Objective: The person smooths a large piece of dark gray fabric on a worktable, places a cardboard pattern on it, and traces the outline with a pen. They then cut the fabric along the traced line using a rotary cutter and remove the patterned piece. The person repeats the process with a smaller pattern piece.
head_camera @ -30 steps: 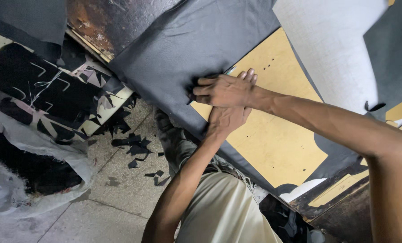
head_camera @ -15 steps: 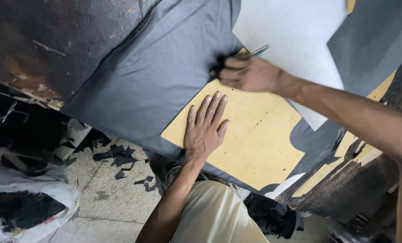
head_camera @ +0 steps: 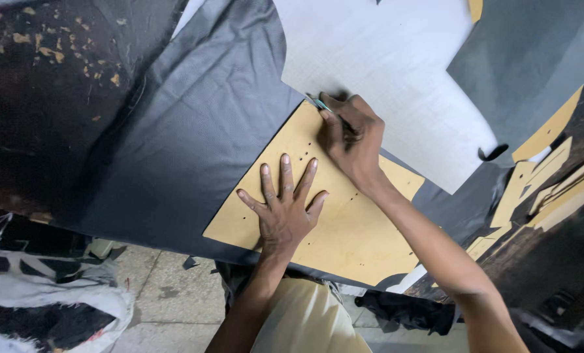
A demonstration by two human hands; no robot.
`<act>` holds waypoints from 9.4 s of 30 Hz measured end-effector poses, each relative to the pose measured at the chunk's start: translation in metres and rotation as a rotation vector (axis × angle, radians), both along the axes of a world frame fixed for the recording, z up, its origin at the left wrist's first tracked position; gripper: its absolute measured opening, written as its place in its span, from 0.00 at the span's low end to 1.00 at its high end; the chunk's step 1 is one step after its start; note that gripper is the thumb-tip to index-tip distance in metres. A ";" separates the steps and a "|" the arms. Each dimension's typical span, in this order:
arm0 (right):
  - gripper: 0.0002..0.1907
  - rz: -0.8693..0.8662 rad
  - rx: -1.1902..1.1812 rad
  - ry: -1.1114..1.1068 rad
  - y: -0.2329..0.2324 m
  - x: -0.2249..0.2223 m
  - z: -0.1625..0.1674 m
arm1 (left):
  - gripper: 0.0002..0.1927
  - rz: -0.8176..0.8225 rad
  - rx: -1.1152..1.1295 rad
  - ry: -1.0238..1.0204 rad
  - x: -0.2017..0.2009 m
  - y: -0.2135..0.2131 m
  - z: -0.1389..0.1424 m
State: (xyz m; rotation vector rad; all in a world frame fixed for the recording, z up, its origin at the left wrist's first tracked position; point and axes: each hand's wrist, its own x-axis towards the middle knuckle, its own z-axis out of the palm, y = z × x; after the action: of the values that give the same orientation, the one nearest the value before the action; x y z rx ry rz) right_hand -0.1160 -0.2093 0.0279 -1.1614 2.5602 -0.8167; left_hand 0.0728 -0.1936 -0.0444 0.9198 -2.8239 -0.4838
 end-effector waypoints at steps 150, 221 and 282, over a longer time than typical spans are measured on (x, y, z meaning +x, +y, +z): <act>0.35 0.232 0.390 -0.038 0.306 0.228 -0.020 | 0.77 -0.367 -0.043 -0.978 -0.015 0.036 0.053; 0.31 -1.155 -0.084 -0.329 0.475 0.224 -0.006 | 0.66 -0.772 0.011 -0.242 -0.128 0.073 0.091; 0.17 -1.631 -0.224 -0.548 0.491 0.182 -0.041 | 0.26 -1.127 0.026 0.433 -0.400 -0.033 0.122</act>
State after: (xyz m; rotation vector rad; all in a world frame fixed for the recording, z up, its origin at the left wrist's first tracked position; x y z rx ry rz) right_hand 0.0661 0.2814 -0.0129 1.2999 2.4257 -1.3374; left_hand -0.3275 -0.2270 0.0774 -0.7928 -2.6251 -0.6886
